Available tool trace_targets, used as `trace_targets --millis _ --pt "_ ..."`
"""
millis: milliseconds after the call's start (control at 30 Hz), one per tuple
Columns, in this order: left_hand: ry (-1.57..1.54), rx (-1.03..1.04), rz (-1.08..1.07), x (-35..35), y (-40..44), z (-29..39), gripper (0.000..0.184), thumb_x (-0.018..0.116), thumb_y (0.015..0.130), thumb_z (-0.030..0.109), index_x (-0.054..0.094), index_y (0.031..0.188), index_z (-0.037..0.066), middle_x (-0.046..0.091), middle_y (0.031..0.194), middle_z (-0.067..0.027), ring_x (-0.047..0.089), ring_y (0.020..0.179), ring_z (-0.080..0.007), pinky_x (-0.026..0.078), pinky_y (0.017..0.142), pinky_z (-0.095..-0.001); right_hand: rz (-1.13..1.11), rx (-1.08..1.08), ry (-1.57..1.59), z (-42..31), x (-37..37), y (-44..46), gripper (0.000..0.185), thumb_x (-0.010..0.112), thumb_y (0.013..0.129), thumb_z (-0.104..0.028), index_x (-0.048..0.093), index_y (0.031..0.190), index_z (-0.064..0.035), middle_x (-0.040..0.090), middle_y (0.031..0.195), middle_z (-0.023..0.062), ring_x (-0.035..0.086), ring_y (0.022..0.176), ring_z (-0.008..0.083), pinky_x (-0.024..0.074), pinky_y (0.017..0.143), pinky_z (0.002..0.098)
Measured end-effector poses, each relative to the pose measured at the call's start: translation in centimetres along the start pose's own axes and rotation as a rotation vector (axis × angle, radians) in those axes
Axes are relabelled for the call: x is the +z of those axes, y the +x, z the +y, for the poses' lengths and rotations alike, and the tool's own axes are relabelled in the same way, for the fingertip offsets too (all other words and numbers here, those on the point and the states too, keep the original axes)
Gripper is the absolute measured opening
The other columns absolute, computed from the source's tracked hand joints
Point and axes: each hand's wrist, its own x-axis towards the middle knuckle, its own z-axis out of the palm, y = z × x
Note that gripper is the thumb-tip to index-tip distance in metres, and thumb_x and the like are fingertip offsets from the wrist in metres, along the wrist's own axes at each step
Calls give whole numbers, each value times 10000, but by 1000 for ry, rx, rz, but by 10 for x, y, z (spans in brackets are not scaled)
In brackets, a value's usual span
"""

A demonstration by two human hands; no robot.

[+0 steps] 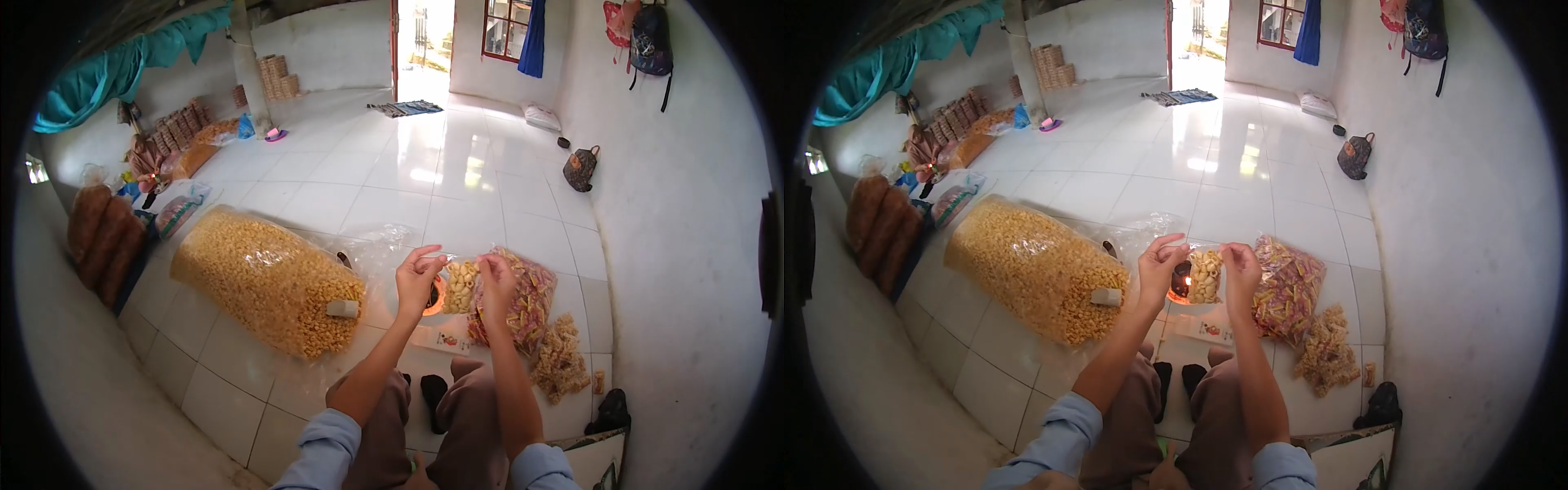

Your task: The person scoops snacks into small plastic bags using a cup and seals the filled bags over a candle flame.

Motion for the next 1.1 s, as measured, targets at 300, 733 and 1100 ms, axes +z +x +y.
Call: trace_targets --millis 300,733,1100 --pt "-37 52 170 9 5 -29 379 639 762 49 427 1074 11 628 723 -90 564 639 -80 449 591 -190 -82 220 -115 35 -8 7 163 603 806 -147 598 860 6 585 730 27 528 669 77 420 606 211" --pt "-150 -143 4 39 12 -63 314 575 836 174 509 1076 -18 629 837 -97 572 703 -106 458 636 -199 -164 357 16 46 -49 15 304 625 786 -167 530 1014 10 587 901 68 554 828 127 442 741 244" --pt "481 -299 -564 119 -13 -135 304 575 832 221 588 1005 -28 591 784 -10 484 654 -34 390 561 -177 235 398 -172 63 -166 22 373 642 766 -283 545 984 3 571 898 58 545 756 130 448 681 248"
